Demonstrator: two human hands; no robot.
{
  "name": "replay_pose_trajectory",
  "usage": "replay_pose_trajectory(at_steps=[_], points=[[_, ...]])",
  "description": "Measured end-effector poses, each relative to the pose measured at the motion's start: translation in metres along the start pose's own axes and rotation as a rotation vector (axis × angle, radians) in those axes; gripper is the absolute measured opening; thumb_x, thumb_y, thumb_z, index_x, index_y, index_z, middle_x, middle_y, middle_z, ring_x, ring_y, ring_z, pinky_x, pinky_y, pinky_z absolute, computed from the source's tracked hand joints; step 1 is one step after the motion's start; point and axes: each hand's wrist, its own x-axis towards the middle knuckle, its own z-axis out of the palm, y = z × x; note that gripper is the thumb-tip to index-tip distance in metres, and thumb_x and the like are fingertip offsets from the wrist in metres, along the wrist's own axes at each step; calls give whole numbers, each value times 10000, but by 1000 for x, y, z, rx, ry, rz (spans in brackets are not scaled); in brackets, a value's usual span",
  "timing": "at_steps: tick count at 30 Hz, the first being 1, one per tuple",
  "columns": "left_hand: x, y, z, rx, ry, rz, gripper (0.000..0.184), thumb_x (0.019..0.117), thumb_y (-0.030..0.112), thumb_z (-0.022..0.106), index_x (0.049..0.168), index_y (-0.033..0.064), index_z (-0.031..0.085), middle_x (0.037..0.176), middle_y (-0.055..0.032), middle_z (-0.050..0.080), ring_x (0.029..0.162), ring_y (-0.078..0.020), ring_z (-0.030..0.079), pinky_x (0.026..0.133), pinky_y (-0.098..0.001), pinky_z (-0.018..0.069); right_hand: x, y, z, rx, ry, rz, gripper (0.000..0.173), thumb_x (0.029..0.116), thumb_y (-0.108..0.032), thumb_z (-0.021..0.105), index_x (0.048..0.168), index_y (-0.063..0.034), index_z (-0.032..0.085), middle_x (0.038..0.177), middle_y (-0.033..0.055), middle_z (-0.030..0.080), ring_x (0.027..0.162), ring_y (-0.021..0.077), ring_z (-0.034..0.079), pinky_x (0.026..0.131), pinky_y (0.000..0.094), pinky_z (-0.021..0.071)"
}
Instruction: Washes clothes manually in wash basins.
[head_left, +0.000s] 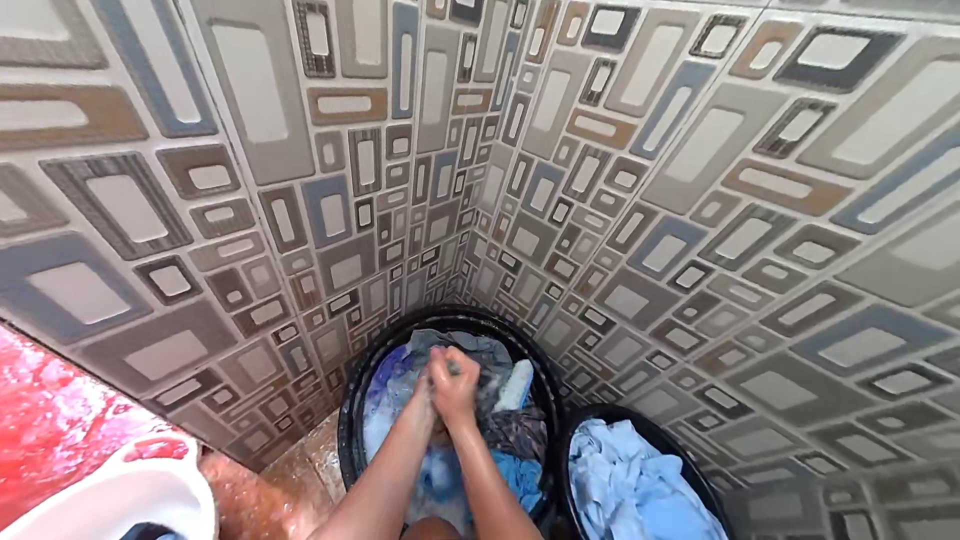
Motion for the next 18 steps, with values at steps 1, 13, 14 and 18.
replay_pose_trajectory(at_steps=[1,13,14,18], points=[[-1,-5,-1,77,16,51,305,1117,123,326,1239,-43,551,1043,-105,618,918,-103,585,833,-229,501,-3,5,2,-138,19,-85,248,812,-69,618,584,-57,522,531,-43,479,502,-11,483,503,178,418],[-26,55,-14,370,-349,-256,228,1074,236,500,1167,68,623,924,-47,709,841,-137,689,776,-340,588,55,-5,-149,-442,-703,558,728,1095,-445,152,1124,71,664,1075,192,698,1046,228,657,996,441,499],[-26,60,-17,410,-334,-202,214,1062,202,530,1198,56,608,942,-48,711,853,-129,691,790,-330,589,54,-16,-156,-496,-825,616,696,1103,-435,205,1230,104,626,1223,254,661,1196,298,613,1105,476,424],[-30,73,-25,514,-440,-6,327,994,62,607,1307,21,522,1038,-29,689,933,-78,669,875,-281,566,61,-10,-174,-1118,-1166,479,578,897,-538,730,1199,-46,740,1311,214,655,1364,461,457,1152,703,211]])
